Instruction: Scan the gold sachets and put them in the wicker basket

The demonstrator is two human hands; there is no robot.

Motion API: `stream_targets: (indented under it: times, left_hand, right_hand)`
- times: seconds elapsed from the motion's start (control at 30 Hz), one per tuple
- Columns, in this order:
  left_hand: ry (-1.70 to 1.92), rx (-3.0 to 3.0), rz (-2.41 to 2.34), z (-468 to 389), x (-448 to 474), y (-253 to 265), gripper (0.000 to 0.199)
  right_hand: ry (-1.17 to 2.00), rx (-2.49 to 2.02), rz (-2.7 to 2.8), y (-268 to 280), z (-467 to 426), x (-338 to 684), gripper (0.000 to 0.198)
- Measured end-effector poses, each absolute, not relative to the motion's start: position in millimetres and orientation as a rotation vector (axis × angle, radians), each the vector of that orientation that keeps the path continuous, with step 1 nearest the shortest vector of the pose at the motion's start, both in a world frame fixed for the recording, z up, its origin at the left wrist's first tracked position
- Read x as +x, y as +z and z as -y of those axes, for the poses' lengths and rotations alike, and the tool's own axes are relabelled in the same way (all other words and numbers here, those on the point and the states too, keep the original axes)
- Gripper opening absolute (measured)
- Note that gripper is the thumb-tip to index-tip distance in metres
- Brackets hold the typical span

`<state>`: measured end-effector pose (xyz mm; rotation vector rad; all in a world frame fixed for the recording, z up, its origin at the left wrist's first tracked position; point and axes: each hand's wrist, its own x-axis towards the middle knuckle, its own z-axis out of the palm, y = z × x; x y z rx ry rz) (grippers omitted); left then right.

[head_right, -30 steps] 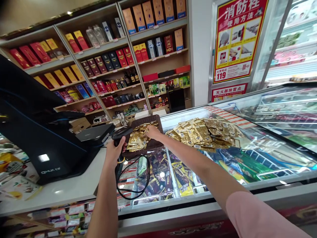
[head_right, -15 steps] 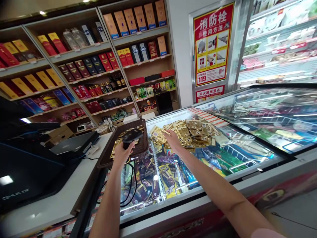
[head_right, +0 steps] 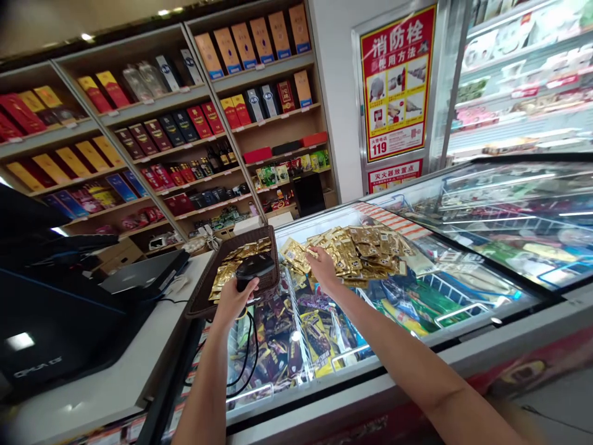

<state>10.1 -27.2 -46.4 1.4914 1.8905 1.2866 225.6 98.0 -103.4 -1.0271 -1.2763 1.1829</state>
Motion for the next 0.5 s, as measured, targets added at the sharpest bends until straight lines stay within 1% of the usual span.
stream_targets:
  times: [0.3, 0.37, 0.5]
  left_hand:
    - [1.244, 1.547, -1.921, 28.2, 13.2, -52.6, 0.046]
    - [1.313, 1.506, -1.869, 32.0, 11.6, -44.7, 0.047]
    - [1.623, 1.35, -1.838, 51.0, -9.0, -8.7, 0.051]
  right_hand:
    - [1.17, -1.004, 1.265, -113.3, -102.7, 223.3, 0.045]
    - [1.172, -1.004, 1.273, -112.2, -101.6, 223.8, 0.047]
    - [1.144, -1.001, 1.287, -111.9, -100.5, 224.9, 0.048]
